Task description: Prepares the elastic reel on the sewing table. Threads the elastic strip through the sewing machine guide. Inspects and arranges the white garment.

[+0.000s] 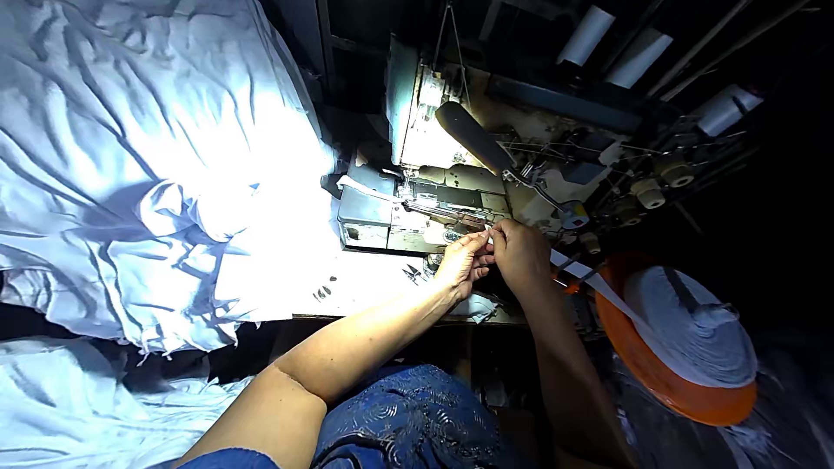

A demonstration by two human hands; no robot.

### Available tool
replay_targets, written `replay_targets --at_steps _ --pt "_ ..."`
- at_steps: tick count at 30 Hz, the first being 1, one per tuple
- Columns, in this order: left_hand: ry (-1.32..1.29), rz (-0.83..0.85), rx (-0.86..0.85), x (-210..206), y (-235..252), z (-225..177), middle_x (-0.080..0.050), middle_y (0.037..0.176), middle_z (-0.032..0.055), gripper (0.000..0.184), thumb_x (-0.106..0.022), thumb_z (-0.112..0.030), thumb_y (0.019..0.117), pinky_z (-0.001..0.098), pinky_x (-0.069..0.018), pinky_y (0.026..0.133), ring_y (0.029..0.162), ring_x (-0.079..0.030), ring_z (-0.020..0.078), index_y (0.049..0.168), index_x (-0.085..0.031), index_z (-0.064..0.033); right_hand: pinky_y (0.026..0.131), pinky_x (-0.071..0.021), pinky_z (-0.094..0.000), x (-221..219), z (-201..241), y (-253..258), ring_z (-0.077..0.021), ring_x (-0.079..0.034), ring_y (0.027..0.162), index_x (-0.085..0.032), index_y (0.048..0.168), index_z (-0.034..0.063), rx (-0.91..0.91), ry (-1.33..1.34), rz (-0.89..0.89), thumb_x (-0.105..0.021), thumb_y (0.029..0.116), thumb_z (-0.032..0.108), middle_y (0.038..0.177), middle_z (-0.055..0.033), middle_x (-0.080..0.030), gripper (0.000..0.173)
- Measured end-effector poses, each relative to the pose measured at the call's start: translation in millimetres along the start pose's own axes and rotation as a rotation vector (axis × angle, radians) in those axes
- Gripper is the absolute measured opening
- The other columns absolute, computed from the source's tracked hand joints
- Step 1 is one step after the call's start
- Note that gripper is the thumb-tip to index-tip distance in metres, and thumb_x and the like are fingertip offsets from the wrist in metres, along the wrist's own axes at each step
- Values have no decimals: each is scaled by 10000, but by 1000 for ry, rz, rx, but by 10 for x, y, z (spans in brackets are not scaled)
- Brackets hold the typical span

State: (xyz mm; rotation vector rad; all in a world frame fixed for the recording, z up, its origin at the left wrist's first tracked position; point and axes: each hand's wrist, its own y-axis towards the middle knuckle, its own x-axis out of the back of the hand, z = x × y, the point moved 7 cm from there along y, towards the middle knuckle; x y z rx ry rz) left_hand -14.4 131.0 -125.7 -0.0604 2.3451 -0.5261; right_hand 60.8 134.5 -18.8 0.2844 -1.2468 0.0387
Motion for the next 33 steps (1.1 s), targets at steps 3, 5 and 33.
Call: replay_targets --at_steps 3,5,33 --pt "-79 3 49 -6 67 31 -655 856 32 178 -544 -233 1062 220 -531 604 683 -638 95 1147 -616 -95 818 -519 -580 -5 61 24 -399 -702 948 -712 1040 -19 -51 -40 27 -547 1042 110 922 -220 -718 210" --pt "-118 6 68 -20 83 39 -652 845 36 152 -534 -204 1059 231 -533 604 674 -637 103 1124 -618 -96 786 -523 -580 -16 97 39 -403 -705 927 -699 1010 -18 -66 -75 16 -546 1033 110 895 -222 -712 200" --pt "-328 33 119 -73 102 1 -637 930 65 144 -477 -129 1072 236 -543 679 747 -642 120 1181 -550 -69 674 -560 -532 -12 32 -118 -358 -703 745 -724 1051 -56 172 64 -355 -630 966 49 904 -210 -713 164"
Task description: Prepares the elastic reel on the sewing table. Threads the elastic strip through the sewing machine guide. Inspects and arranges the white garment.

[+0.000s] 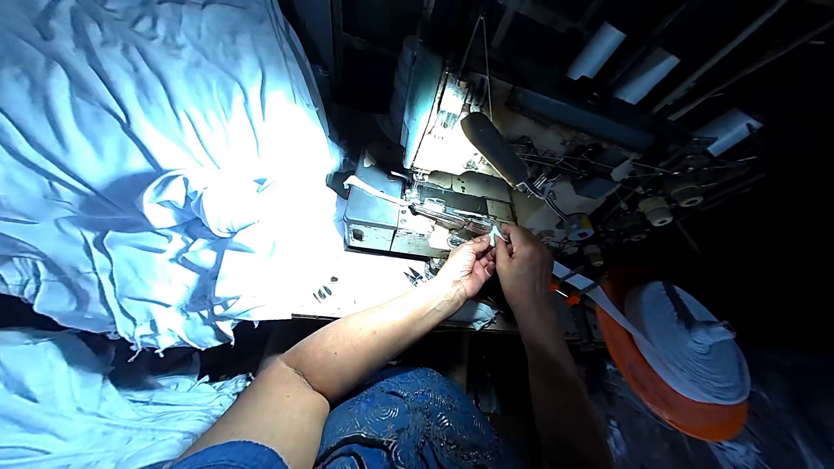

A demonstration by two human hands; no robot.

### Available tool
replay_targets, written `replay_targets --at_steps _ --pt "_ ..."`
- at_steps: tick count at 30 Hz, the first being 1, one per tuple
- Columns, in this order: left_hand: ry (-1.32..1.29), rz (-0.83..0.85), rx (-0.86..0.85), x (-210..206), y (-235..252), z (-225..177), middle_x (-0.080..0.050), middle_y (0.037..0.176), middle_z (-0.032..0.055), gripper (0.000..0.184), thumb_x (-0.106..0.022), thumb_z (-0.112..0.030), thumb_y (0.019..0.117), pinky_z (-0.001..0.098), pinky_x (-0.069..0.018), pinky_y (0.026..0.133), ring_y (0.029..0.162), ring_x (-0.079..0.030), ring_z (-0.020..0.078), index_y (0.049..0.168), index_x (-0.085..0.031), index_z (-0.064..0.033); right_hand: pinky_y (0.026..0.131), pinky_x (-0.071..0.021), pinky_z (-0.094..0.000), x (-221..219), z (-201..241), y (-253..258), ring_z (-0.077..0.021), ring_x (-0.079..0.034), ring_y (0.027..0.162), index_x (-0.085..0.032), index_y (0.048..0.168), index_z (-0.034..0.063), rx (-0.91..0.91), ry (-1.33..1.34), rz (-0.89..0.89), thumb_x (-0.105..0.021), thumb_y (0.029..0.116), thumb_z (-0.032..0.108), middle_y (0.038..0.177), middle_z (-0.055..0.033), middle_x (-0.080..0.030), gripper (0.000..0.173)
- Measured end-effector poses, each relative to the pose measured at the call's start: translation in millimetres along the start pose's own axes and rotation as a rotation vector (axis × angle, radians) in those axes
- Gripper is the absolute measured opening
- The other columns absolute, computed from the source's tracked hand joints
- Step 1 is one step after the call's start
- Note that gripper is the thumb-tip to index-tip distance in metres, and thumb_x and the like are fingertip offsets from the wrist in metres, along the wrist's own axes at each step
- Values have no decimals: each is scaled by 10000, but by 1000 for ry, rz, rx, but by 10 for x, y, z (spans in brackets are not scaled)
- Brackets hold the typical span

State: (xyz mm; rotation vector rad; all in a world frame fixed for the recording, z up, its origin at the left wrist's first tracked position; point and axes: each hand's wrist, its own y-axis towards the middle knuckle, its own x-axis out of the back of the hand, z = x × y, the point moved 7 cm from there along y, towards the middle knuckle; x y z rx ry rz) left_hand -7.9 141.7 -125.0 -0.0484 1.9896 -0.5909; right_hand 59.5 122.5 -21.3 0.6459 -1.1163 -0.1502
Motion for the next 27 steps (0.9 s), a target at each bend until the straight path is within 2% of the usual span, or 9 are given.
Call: replay_targets --at_steps 3,7,11,15,20,27 --pt "-12 -4 -23 1 -22 -8 -637 938 72 150 -470 -107 1068 254 -557 714 775 -653 132 1188 -544 -57 636 -557 -512 -6 41 -25 -356 -712 761 -748 961 -34 41 -37 -59 -622 947 27 904 -193 -714 141" --pt "15 -1 -40 8 -50 -11 -641 913 69 131 -470 -96 1065 255 -556 691 752 -653 131 1159 -551 -55 688 -565 -515 4 14 -38 -350 -713 816 -758 986 -29 47 28 -15 -614 953 17 946 -192 -716 155" --pt "4 15 -36 9 -58 -21 -653 924 78 166 -460 -126 1070 262 -550 687 755 -655 143 1161 -578 -53 691 -573 -499 32 -11 -62 -324 -723 825 -765 976 -13 78 72 -32 -619 944 15 969 -173 -733 153" --pt "32 24 -38 -8 -21 -14 -652 903 63 109 -507 -105 1048 239 -543 660 733 -647 119 1118 -580 -65 652 -556 -504 29 -37 -48 -325 -705 748 -751 1009 -18 60 49 -17 -623 940 25 924 -176 -726 151" --pt "37 8 -32 -25 -23 17 -632 903 59 119 -507 -51 1039 248 -544 676 734 -634 122 1147 -555 -68 629 -553 -496 34 -36 -48 -316 -695 707 -748 1024 -15 79 55 -36 -632 922 17 910 -174 -728 157" --pt "37 39 -36 -21 28 27 -641 911 62 107 -496 -131 1067 256 -556 690 743 -651 128 1157 -531 -85 622 -548 -500 40 -35 -36 -319 -692 702 -744 1040 -21 86 53 -53 -625 929 11 916 -176 -728 166"
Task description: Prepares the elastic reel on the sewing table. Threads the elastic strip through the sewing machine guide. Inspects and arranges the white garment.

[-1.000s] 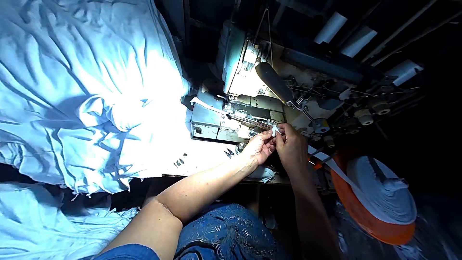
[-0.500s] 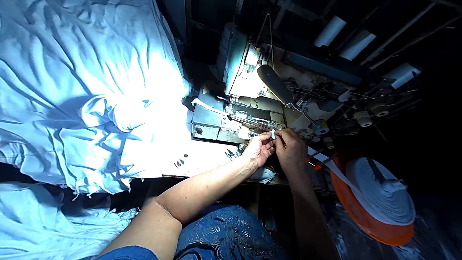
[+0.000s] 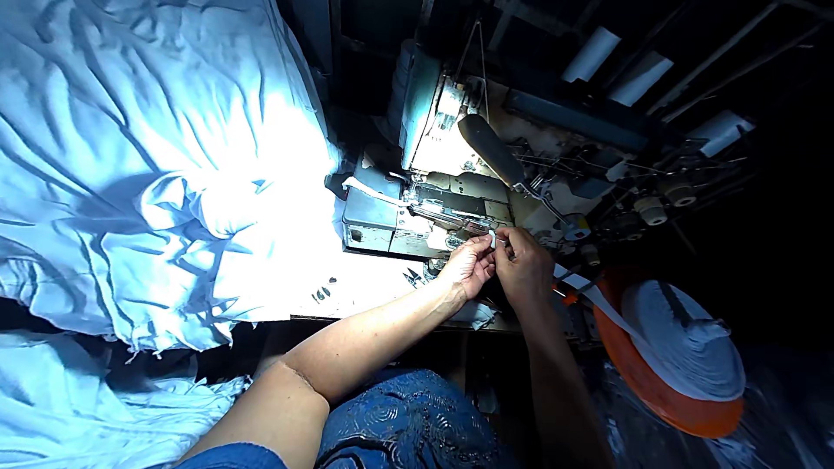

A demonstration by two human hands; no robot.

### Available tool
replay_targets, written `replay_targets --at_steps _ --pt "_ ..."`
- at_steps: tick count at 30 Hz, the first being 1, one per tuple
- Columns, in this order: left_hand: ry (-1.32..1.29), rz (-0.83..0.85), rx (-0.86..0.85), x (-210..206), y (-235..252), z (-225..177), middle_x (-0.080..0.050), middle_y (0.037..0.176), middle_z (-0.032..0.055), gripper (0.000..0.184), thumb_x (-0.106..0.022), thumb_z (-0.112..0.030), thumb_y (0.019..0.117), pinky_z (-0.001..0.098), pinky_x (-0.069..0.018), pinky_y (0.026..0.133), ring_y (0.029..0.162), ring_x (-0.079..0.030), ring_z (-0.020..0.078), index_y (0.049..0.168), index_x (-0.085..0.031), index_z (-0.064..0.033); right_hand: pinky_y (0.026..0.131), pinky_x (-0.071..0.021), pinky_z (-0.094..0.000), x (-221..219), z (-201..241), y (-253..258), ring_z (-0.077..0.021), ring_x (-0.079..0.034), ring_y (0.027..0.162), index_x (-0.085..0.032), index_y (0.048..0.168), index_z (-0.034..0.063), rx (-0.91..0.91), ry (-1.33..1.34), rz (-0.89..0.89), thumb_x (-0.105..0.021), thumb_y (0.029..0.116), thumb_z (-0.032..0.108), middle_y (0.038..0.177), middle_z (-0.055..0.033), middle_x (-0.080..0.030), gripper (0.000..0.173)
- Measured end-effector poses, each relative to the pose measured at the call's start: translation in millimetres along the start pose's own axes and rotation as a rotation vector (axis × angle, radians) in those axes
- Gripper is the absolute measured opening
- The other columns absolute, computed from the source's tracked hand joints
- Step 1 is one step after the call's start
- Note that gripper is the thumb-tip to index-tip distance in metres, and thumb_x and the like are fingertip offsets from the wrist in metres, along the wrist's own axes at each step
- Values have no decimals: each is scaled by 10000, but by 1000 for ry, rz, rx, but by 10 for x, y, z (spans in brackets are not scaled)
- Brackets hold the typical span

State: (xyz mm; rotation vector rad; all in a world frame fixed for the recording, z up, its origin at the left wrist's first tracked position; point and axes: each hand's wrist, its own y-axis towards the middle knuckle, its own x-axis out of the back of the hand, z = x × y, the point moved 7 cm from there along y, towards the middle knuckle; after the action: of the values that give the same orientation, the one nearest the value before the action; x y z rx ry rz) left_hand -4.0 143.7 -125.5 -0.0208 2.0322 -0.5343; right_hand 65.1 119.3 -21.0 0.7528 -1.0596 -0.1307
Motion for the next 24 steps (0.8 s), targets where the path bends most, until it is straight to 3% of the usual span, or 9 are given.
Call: replay_targets --at_steps 8,12,16,21,24 --pt "-56 -24 27 -31 -69 -21 -665 932 83 222 -443 -199 1082 273 -560 734 788 -670 147 1145 -588 -42 588 -541 -494 -23 14 50 -314 -695 683 -749 1050 -9 44 -13 -68 -628 936 20 922 -166 -737 170" --pt "-70 -15 1 -42 -80 -31 -666 899 80 151 -457 -107 1049 286 -574 723 768 -677 157 1084 -592 -50 611 -552 -506 -80 28 77 -322 -722 746 -753 1063 1 64 -8 -92 -629 934 21 951 -163 -748 180" --pt "-81 -5 35 -59 -71 -32 -653 922 70 154 -452 -99 1055 278 -569 750 792 -667 146 1127 -582 -61 605 -558 -477 -81 36 79 -300 -729 743 -756 1070 14 92 -3 -155 -634 934 19 958 -145 -759 182" --pt "-102 -18 68 -36 -20 -25 -642 936 77 145 -468 -124 1066 270 -566 724 773 -658 142 1163 -555 -61 617 -560 -450 -58 -22 36 -269 -702 708 -754 1113 19 76 24 -152 -649 928 29 975 -141 -752 212" --pt "-107 -18 80 -13 -1 -14 -624 867 65 115 -473 -139 1067 229 -546 648 689 -628 117 1081 -562 -67 615 -559 -452 -27 -74 10 -275 -698 708 -749 1117 3 64 29 -142 -662 936 49 1008 -163 -742 207"
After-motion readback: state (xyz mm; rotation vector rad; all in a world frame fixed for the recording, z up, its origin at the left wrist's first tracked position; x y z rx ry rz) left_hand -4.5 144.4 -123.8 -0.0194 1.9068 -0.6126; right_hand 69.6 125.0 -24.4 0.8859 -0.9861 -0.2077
